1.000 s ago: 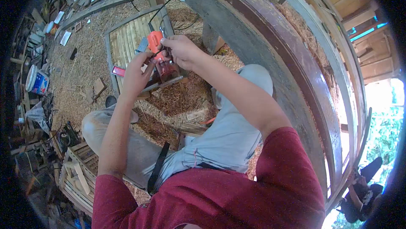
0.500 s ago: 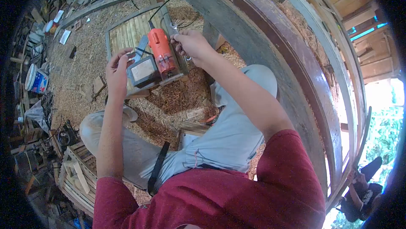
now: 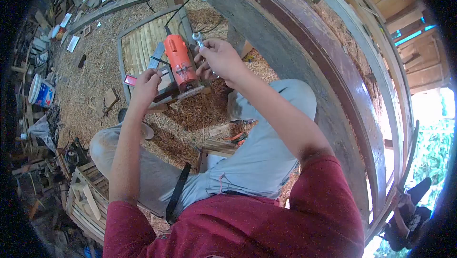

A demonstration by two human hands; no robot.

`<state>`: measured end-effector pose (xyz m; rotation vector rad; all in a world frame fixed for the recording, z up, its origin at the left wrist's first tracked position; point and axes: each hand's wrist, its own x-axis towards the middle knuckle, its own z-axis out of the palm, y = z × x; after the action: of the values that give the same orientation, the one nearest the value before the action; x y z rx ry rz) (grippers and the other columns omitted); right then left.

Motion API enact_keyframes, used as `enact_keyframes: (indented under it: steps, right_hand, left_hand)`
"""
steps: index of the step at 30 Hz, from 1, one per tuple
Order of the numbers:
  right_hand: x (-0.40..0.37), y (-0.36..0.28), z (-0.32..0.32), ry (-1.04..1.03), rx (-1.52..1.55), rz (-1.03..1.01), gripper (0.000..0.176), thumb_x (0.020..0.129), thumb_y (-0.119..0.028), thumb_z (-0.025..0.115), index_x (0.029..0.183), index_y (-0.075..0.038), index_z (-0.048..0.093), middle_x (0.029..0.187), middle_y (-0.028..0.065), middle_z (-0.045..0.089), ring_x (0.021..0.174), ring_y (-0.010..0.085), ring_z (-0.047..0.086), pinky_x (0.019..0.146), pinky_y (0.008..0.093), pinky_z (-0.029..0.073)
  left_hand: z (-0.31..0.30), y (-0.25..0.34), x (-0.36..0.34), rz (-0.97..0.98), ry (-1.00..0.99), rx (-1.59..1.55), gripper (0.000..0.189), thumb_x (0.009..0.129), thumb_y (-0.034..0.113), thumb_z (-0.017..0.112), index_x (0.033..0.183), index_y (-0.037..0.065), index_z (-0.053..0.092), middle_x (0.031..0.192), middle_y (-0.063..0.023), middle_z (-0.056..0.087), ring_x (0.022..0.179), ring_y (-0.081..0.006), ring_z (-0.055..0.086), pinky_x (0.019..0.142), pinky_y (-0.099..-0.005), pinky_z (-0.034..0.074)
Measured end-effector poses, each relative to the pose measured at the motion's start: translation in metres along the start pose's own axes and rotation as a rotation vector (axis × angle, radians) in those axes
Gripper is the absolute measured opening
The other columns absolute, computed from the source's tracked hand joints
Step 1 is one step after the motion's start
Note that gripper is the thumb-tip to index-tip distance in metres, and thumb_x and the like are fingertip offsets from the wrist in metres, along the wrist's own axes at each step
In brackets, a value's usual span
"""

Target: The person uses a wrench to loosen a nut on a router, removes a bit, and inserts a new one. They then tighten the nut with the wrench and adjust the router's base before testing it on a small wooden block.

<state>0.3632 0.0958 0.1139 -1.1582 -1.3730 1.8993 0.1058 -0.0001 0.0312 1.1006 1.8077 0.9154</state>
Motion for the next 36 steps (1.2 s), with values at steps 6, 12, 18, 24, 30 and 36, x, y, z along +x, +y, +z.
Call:
enact_keyframes:
  steps: [6, 12, 18, 24, 30, 36]
  right_hand:
    - [-0.005, -0.007, 0.0, -0.014, 0.045, -0.033, 0.022, 0.108, -0.017, 0.053, 0.118, 0.001, 0.058, 0.093, 0.009, 0.066, 0.07, 0.0191, 0.072, 0.049, 0.0269, 0.054]
    - [0.014, 0.002, 0.003, 0.025, 0.088, -0.002, 0.022, 0.107, -0.018, 0.053, 0.116, 0.001, 0.058, 0.093, 0.0088, 0.066, 0.069, 0.0185, 0.071, 0.049, 0.0269, 0.054]
    - [0.016, 0.001, 0.009, -0.011, 0.067, 0.003, 0.022, 0.107, -0.018, 0.054, 0.116, 0.002, 0.058, 0.093, 0.0087, 0.066, 0.07, 0.0187, 0.071, 0.05, 0.0272, 0.054]
    - [0.014, 0.001, 0.006, -0.021, 0.037, -0.017, 0.021, 0.107, -0.017, 0.054, 0.116, 0.001, 0.058, 0.094, 0.0087, 0.066, 0.07, 0.0188, 0.072, 0.05, 0.0279, 0.053]
    - [0.014, 0.001, 0.003, -0.022, 0.04, -0.026, 0.02, 0.106, -0.017, 0.055, 0.116, 0.001, 0.058, 0.094, 0.0087, 0.065, 0.07, 0.0191, 0.072, 0.05, 0.0277, 0.052]
    - [0.016, 0.002, 0.0, -0.032, 0.04, -0.041, 0.02, 0.106, -0.017, 0.055, 0.114, 0.001, 0.058, 0.093, 0.0087, 0.065, 0.069, 0.0194, 0.072, 0.049, 0.0275, 0.052]
  left_hand:
    - [-0.018, 0.041, -0.026, 0.012, -0.2, -0.402, 0.039, 0.093, 0.003, 0.054, 0.131, -0.004, 0.063, 0.108, -0.0096, 0.073, 0.088, -0.0117, 0.065, 0.084, -0.0296, 0.054]
    - [-0.02, 0.046, -0.041, 0.242, 0.057, 0.064, 0.029, 0.092, 0.004, 0.069, 0.12, -0.004, 0.067, 0.103, -0.0109, 0.076, 0.091, -0.0145, 0.071, 0.083, -0.0314, 0.056]
    - [-0.019, 0.04, -0.038, 0.283, 0.156, 0.373, 0.019, 0.095, 0.019, 0.071, 0.099, 0.0, 0.069, 0.086, -0.0136, 0.073, 0.079, -0.0246, 0.071, 0.071, -0.0371, 0.053]
    - [0.003, 0.014, -0.03, 0.38, 0.218, 0.467, 0.021, 0.099, 0.024, 0.067, 0.101, 0.003, 0.066, 0.072, -0.0151, 0.061, 0.067, -0.0308, 0.062, 0.065, -0.0428, 0.047]
    - [0.016, 0.033, -0.027, 0.238, 0.137, 0.458, 0.022, 0.098, 0.026, 0.067, 0.106, 0.006, 0.065, 0.078, -0.0203, 0.068, 0.074, -0.0394, 0.068, 0.068, -0.0479, 0.05]
    - [0.018, 0.037, -0.021, 0.174, 0.102, 0.348, 0.021, 0.096, 0.021, 0.066, 0.11, 0.006, 0.063, 0.08, -0.0209, 0.071, 0.077, -0.038, 0.071, 0.068, -0.0468, 0.052]
